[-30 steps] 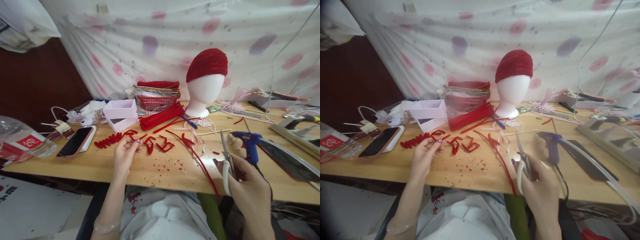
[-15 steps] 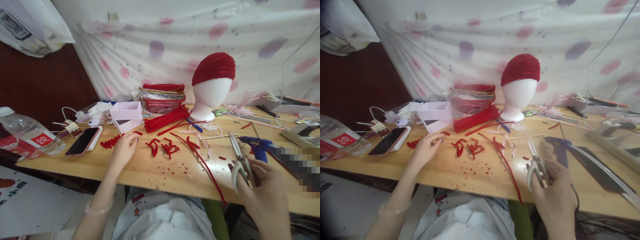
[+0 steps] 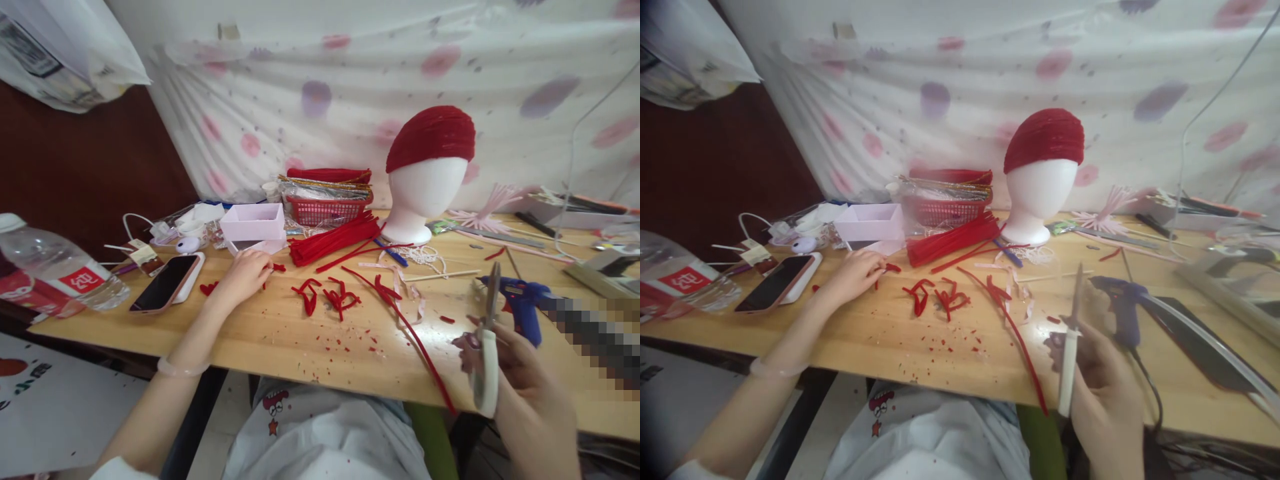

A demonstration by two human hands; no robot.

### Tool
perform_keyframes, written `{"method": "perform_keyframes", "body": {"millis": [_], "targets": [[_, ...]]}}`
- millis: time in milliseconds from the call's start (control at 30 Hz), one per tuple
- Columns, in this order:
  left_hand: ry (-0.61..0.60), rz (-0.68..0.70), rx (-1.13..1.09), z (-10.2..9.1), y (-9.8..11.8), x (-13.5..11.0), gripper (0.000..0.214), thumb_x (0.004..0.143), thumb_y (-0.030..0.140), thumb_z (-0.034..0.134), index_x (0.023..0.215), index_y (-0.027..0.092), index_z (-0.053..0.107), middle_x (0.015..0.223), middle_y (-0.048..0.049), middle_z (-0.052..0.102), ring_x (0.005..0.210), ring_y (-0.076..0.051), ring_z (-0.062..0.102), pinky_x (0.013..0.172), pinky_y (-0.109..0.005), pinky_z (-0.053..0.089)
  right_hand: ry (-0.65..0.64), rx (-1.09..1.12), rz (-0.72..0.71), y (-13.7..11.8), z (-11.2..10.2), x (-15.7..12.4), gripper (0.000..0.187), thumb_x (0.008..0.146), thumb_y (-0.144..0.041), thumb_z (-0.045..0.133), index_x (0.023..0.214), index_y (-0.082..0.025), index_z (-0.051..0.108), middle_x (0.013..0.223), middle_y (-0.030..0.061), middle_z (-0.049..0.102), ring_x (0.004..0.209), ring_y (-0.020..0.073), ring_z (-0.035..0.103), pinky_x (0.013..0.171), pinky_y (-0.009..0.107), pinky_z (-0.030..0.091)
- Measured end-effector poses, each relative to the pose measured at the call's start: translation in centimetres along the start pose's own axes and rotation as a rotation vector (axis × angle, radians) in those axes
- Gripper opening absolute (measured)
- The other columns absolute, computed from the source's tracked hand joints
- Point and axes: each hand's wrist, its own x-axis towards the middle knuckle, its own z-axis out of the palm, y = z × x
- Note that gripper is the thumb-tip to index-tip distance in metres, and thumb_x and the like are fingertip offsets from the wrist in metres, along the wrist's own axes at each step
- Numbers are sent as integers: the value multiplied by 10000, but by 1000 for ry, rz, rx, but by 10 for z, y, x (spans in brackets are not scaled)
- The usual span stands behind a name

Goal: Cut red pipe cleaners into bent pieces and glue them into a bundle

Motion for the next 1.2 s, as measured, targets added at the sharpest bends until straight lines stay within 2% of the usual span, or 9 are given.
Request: {"method": "perform_keyframes", "body": {"millis": [133, 200, 267, 400, 633, 867, 967, 1067, 1200], "targets": [[26, 11, -158, -10, 44, -16, 116, 930, 294, 520, 934, 226, 614, 940, -49, 742, 866, -221, 707, 796, -357, 553, -164, 328, 203, -7, 24, -15, 416, 737, -494, 846, 1022, -222, 714, 698, 21, 691, 469, 121, 551, 361, 188, 403], [-58, 29, -438, -9, 77, -28, 85, 907, 301, 601, 921, 222, 630, 878, -16, 739, 800, -191, 711, 736, -303, 545, -256, 471, 261, -3, 36, -21, 452, 691, -512, 875, 991, -216, 711, 723, 33, 714, 463, 120, 556, 362, 200, 431], [-223, 135, -581, -2, 110, -40, 56, 907, 256, 629, 898, 218, 669, 847, 4, 741, 758, -160, 702, 719, -268, 533, -300, 527, 327, 2, 47, -26, 487, 643, -520, 904, 955, -207, 699, 735, 45, 735, 486, 140, 600, 399, 229, 493], [-313, 387, -681, 19, 152, -56, 88, 891, 129, 671, 885, 193, 730, 892, -12, 773, 828, -147, 693, 801, -250, 507, -325, 461, 397, 2, 58, -33, 500, 591, -463, 942, 906, -187, 669, 652, 7, 696, 451, 129, 581, 407, 229, 491], [-216, 231, -852, 40, 156, -69, 107, 859, 119, 711, 850, 211, 765, 892, -33, 772, 856, -174, 695, 797, -275, 530, -459, 414, 346, -4, 57, -34, 434, 652, -421, 906, 909, -189, 644, 599, -32, 644, 437, 116, 555, 401, 208, 449], [-142, 257, -916, 41, 151, -67, 147, 871, 128, 676, 846, 234, 776, 891, -55, 780, 858, -200, 719, 819, -317, 555, -523, 433, 375, -6, 57, -31, 470, 535, -256, 953, 877, -198, 635, 586, -36, 654, 458, 131, 579, 419, 222, 486], [62, 209, -799, 41, 153, -71, 160, 821, 148, 729, 950, 240, 750, 1028, -64, 764, 1004, -229, 690, 937, -358, 521, -455, 468, 358, -10, 59, -31, 453, 544, -292, 945, 860, -199, 634, 573, -51, 625, 449, 121, 569, 407, 208, 474], [242, 83, -687, 43, 158, -79, 62, 842, 217, 706, 782, 224, 690, 832, -38, 721, 840, -213, 672, 822, -331, 523, -399, 492, 320, -10, 63, -35, 429, 574, -292, 934, 877, -202, 643, 587, -49, 627, 473, 123, 584, 425, 206, 487], [25, -129, -946, 54, 166, -85, 189, 887, 346, 673, 755, 216, 712, 775, -27, 749, 764, -190, 692, 719, -277, 525, -405, 503, 271, -7, 66, -41, 414, 606, -261, 924, 910, -213, 647, 612, -51, 643, 471, 116, 577, 422, 198, 477]]}}
